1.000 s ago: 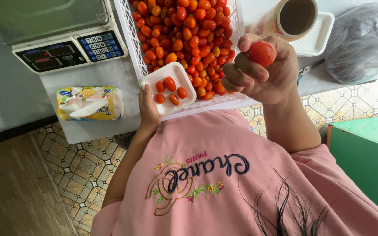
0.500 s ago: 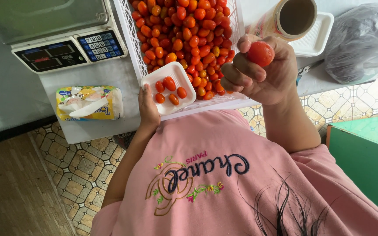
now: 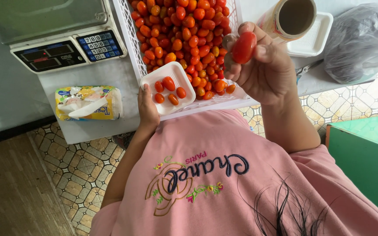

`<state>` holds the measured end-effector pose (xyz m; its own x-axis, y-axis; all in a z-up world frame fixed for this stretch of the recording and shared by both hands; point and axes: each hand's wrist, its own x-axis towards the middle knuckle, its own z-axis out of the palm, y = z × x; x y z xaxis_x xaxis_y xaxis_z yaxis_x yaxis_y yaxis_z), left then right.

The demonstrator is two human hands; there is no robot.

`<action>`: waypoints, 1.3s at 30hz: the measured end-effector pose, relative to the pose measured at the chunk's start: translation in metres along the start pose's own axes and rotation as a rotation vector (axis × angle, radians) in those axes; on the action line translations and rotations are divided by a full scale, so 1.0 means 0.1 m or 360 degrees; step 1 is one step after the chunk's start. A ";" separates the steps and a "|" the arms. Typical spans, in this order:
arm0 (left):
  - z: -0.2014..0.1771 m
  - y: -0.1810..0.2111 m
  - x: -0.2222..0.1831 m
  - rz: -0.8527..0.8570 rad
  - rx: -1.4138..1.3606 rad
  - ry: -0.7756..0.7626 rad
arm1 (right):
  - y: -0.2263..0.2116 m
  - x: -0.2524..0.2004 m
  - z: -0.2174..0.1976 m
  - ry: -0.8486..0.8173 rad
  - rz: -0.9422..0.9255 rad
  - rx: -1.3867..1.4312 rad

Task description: Sorting and packing cherry tomatoes from a large crate into small foam trays.

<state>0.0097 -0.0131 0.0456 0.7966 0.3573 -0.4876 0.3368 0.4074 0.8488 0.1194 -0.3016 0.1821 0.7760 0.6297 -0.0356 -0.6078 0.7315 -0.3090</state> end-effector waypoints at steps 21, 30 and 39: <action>-0.17 -0.25 0.08 0.0394 0.0361 -0.0067 | 0.89 0.34 -0.56 0.0205 -0.0543 -0.2640; -0.26 -0.35 0.13 0.0302 0.0243 -0.0111 | 1.34 0.38 -0.97 -0.0085 -0.1187 -0.3417; -0.22 -0.25 0.13 0.0256 0.0146 -0.0213 | 1.49 0.33 -0.92 -0.0001 -0.1041 -0.3142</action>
